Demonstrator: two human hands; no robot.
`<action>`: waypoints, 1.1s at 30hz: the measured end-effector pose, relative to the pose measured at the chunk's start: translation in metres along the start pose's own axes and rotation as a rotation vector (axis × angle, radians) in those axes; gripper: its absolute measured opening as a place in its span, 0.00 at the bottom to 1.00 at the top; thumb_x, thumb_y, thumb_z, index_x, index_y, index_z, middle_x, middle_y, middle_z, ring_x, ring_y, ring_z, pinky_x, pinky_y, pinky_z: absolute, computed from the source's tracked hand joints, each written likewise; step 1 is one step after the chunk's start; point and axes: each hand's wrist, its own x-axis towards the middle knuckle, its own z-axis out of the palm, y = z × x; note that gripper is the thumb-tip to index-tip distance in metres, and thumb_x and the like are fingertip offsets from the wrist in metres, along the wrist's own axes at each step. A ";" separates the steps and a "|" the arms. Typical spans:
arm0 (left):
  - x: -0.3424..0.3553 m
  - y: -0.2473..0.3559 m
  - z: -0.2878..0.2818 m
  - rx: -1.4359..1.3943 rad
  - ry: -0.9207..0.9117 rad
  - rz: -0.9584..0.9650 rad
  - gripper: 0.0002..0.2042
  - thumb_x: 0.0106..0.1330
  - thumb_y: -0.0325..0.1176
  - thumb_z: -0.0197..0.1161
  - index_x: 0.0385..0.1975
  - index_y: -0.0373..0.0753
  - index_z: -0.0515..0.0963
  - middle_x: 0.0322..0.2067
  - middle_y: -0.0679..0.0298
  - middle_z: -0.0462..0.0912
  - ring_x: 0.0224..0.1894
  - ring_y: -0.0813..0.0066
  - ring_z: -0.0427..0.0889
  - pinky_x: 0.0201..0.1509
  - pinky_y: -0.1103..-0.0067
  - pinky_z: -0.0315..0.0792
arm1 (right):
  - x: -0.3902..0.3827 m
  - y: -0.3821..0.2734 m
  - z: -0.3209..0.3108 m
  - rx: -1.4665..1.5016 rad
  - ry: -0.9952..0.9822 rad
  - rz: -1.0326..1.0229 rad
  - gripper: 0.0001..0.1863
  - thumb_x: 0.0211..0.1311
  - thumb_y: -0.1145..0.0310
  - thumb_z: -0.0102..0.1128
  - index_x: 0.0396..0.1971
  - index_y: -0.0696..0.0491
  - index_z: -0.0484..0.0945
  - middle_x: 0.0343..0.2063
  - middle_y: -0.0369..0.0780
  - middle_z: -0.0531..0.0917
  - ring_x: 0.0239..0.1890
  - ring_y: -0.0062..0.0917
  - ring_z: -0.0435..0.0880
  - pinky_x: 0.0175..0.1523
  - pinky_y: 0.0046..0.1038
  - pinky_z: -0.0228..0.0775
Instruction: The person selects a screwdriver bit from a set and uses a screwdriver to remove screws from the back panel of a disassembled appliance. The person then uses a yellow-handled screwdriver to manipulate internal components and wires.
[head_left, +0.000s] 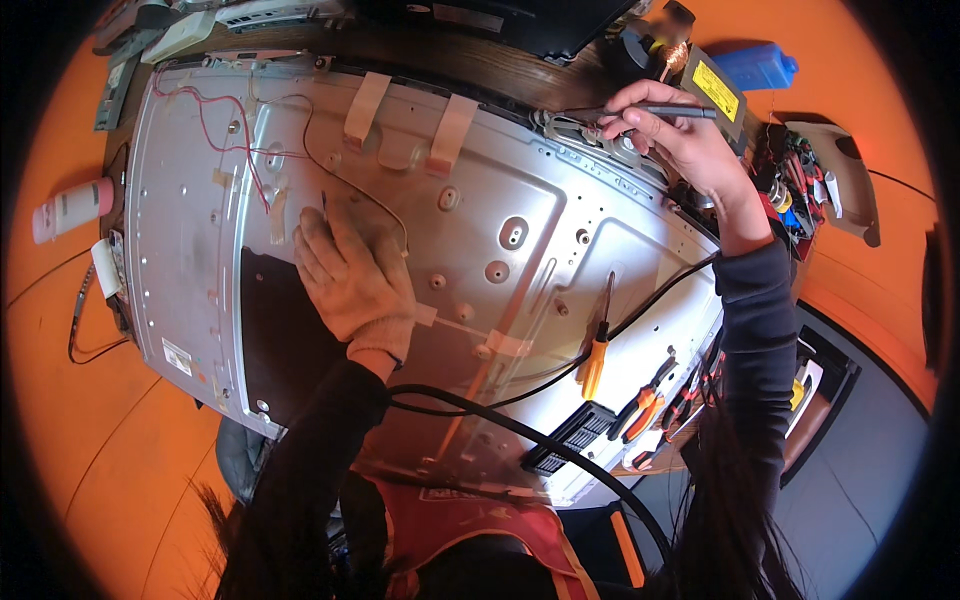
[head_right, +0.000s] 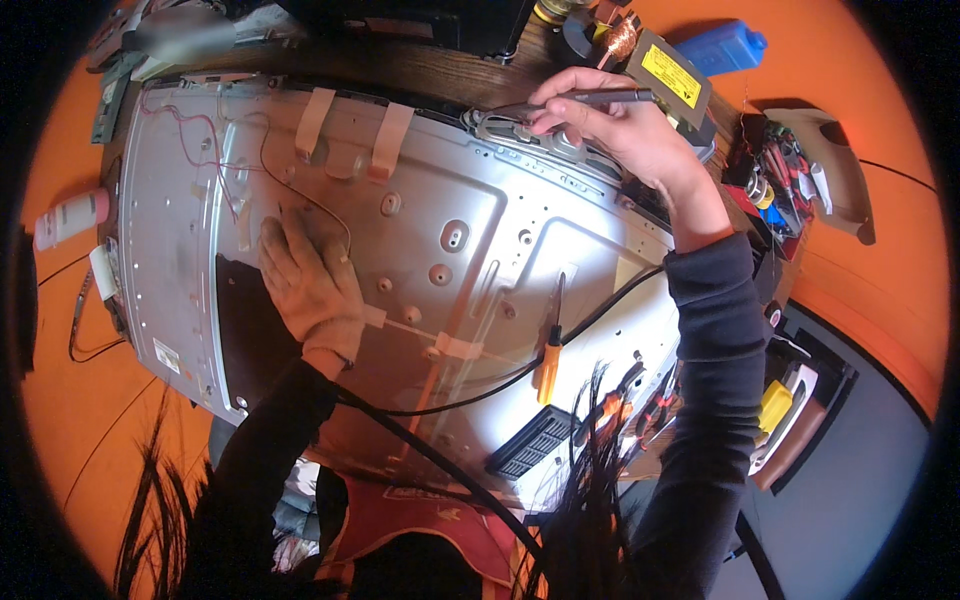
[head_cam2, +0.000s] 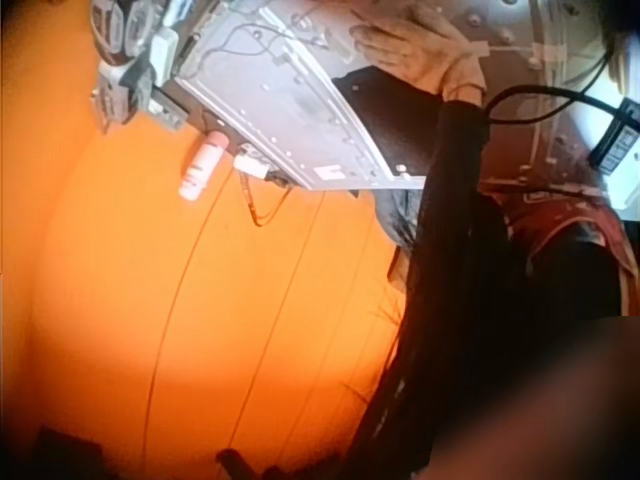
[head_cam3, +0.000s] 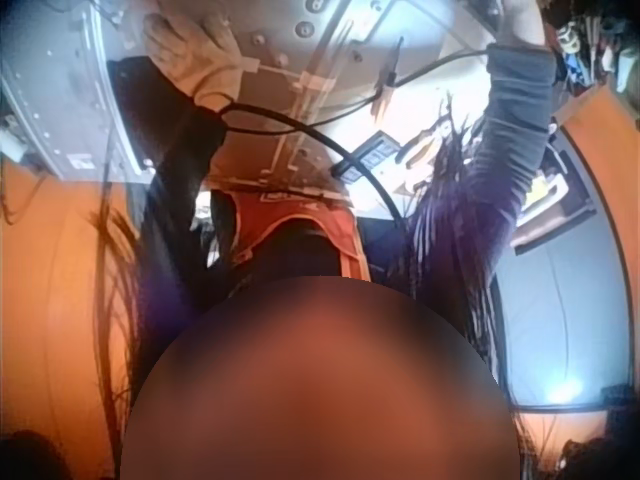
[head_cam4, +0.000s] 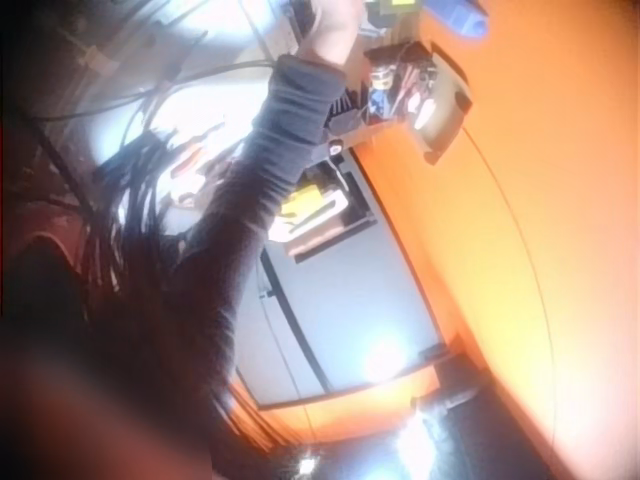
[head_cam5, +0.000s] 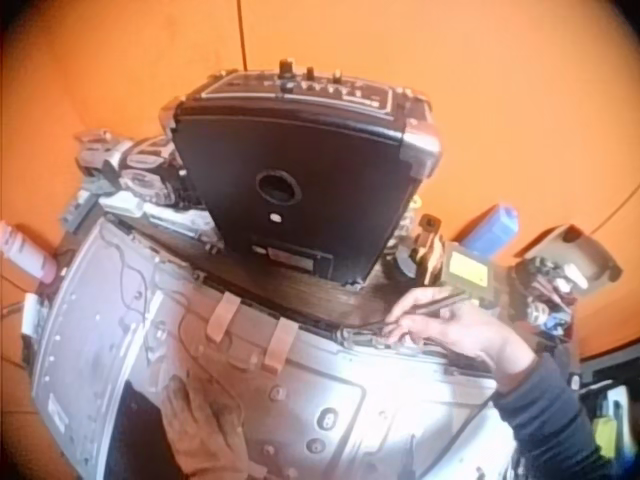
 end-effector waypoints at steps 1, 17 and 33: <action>0.000 0.000 0.000 0.004 0.005 0.001 0.29 0.68 0.44 0.52 0.66 0.35 0.62 0.63 0.43 0.65 0.63 0.38 0.65 0.69 0.55 0.60 | 0.000 0.001 0.001 0.067 0.016 0.018 0.12 0.72 0.65 0.58 0.47 0.56 0.79 0.38 0.40 0.87 0.38 0.16 0.84 0.38 0.15 0.68; 0.002 -0.006 0.003 -0.055 -0.031 0.062 0.30 0.71 0.49 0.51 0.64 0.31 0.62 0.62 0.41 0.66 0.64 0.42 0.65 0.68 0.59 0.60 | -0.262 0.011 0.200 0.885 1.143 -0.396 0.06 0.73 0.68 0.54 0.34 0.52 0.71 0.26 0.38 0.79 0.25 0.21 0.75 0.35 0.25 0.67; -0.217 0.003 -0.154 -1.535 -1.609 -0.392 0.15 0.75 0.30 0.50 0.53 0.29 0.76 0.47 0.52 0.83 0.47 0.67 0.84 0.53 0.78 0.76 | -0.336 0.009 0.492 1.811 1.164 -0.207 0.20 0.72 0.59 0.56 0.53 0.59 0.73 0.41 0.50 0.85 0.40 0.31 0.86 0.46 0.28 0.78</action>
